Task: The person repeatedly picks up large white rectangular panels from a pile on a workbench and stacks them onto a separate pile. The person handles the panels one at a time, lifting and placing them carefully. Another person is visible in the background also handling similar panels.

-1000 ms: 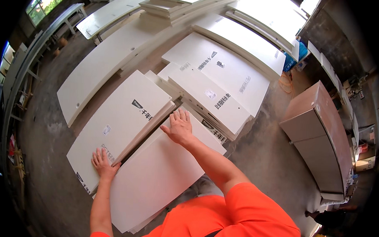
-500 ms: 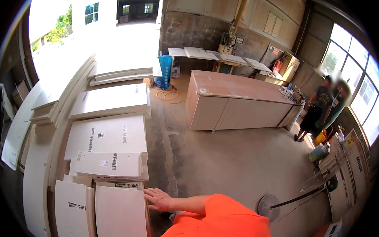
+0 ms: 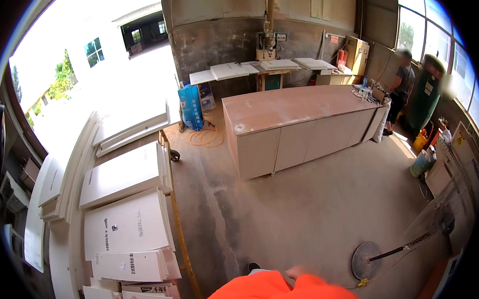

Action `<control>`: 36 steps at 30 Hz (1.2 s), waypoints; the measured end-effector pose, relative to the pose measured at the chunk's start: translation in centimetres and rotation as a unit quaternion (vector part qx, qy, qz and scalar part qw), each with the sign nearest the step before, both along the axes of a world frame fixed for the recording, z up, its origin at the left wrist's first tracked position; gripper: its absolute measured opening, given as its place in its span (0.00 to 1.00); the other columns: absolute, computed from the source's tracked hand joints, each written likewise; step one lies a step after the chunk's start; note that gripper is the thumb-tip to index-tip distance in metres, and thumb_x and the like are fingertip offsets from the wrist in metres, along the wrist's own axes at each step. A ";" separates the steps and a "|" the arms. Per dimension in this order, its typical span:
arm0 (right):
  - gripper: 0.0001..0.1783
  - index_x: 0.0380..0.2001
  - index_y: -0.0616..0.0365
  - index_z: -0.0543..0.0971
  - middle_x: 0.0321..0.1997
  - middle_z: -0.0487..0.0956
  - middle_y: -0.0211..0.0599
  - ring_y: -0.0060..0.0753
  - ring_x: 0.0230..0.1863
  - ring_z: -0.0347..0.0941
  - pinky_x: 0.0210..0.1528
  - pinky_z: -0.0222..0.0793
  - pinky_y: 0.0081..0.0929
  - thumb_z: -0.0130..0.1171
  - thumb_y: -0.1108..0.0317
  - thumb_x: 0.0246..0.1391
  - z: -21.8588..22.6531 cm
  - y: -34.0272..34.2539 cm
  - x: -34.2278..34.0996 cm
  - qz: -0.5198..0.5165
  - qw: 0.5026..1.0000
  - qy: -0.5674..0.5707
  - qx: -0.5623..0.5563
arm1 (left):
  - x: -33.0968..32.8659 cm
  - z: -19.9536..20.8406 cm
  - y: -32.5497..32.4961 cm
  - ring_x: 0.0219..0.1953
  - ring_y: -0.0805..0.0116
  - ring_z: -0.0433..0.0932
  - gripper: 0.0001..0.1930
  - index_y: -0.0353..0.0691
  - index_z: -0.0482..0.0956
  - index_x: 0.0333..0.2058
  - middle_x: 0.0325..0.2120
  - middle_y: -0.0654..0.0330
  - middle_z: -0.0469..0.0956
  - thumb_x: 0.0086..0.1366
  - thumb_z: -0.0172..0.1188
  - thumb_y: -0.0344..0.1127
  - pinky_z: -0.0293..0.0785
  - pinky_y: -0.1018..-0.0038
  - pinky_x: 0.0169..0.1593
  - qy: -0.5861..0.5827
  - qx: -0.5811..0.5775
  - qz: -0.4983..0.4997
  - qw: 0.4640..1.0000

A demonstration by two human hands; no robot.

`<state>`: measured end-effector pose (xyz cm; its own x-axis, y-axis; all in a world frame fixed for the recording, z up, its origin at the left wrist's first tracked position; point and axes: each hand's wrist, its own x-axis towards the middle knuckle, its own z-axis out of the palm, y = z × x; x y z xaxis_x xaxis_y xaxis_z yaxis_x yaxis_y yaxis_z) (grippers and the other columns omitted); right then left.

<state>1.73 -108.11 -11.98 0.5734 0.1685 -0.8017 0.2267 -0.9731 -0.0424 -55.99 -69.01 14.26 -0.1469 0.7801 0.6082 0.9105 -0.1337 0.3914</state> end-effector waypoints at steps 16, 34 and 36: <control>0.21 0.36 0.65 0.85 0.31 0.84 0.38 0.31 0.31 0.79 0.37 0.75 0.32 0.68 0.54 0.55 9.8 43.1 26.4 -0.011 0.957 -0.037 0.287 | 42.1 2.7 24.0 0.64 0.40 0.66 0.28 0.30 0.73 0.55 0.60 0.37 0.67 0.57 0.70 0.36 0.64 0.55 0.66 -0.193 -0.144 -0.262 0.934; 0.19 0.39 0.67 0.86 0.33 0.85 0.37 0.29 0.32 0.78 0.36 0.74 0.31 0.69 0.58 0.55 8.7 73.8 48.2 -0.169 0.939 0.155 0.256 | 75.2 6.0 64.0 0.57 0.47 0.75 0.25 0.33 0.76 0.52 0.57 0.45 0.73 0.61 0.69 0.40 0.75 0.62 0.56 -0.170 -0.254 -0.443 0.843; 0.17 0.41 0.64 0.84 0.32 0.81 0.30 0.20 0.32 0.74 0.35 0.71 0.23 0.65 0.58 0.61 10.8 80.4 53.2 -0.139 0.933 0.168 0.287 | 79.7 6.1 67.7 0.56 0.47 0.76 0.25 0.33 0.76 0.53 0.57 0.46 0.73 0.61 0.69 0.41 0.75 0.63 0.55 -0.165 -0.266 -0.440 0.842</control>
